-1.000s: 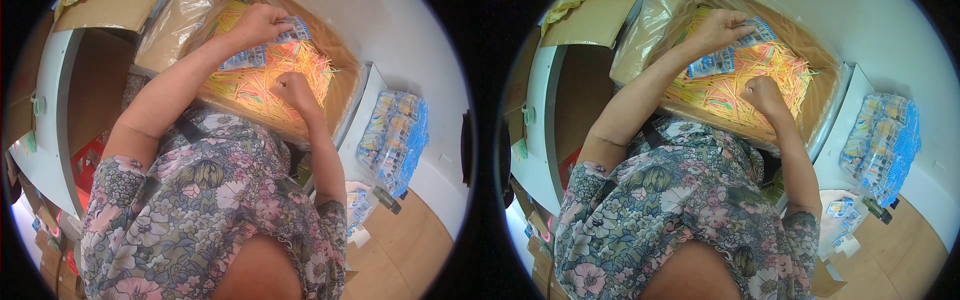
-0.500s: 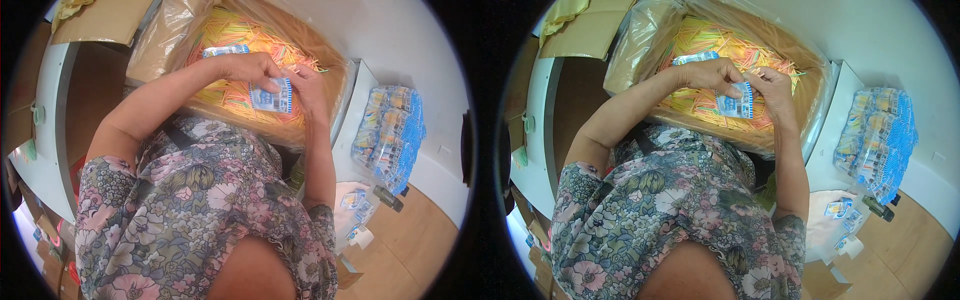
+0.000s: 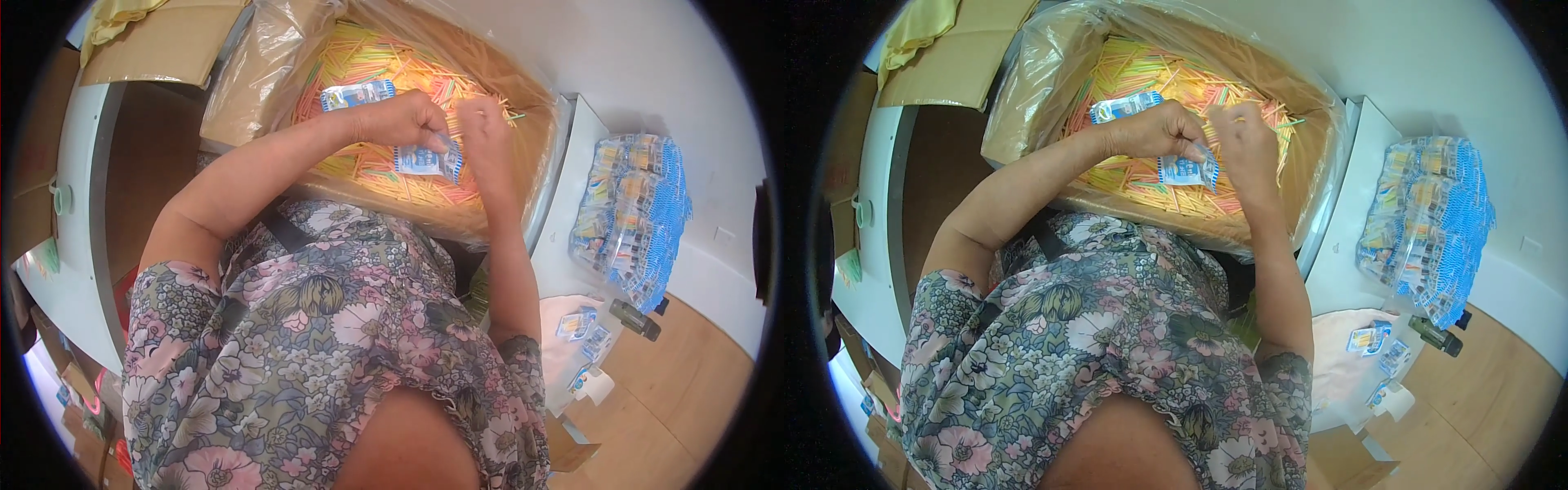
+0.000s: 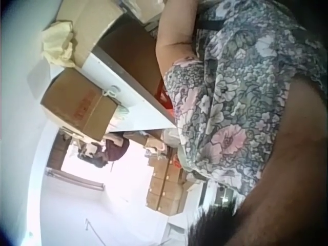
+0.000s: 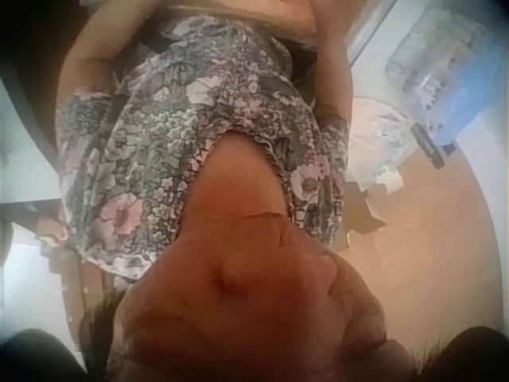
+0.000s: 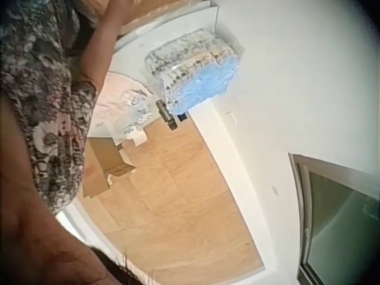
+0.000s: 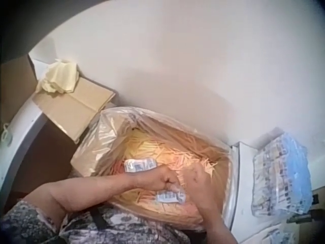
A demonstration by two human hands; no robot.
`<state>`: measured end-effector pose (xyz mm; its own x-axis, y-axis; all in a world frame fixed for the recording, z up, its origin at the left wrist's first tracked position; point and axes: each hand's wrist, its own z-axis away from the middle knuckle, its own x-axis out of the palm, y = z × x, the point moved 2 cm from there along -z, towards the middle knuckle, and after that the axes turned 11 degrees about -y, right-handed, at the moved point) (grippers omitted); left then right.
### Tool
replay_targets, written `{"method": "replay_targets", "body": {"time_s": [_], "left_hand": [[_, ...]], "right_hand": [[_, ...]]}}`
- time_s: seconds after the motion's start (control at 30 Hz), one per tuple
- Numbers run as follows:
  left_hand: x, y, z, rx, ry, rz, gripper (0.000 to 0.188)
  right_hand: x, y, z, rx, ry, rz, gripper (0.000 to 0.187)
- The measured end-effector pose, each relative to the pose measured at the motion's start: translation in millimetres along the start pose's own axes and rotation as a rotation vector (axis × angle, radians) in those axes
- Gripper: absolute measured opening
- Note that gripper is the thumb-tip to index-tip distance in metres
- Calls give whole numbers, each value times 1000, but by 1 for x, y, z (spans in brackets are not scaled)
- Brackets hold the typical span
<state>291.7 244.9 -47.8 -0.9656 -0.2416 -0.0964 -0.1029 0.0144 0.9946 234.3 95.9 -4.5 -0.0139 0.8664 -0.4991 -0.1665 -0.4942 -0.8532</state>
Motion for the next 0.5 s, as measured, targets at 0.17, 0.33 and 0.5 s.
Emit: {"method": "replay_targets", "body": {"time_s": [0.17,0.33,0.5], "left_hand": [[-3,-1,-3,-5,14,105,17],[-5,0,-3,-9,175,344,24],[-16,2,4,-66,161,158,20]], "right_hand": [[-1,-6,-4,-35,45,6,28],[-29,10,28,93,-37,248,30],[-24,28,54,-116,-339,710,21]]}}
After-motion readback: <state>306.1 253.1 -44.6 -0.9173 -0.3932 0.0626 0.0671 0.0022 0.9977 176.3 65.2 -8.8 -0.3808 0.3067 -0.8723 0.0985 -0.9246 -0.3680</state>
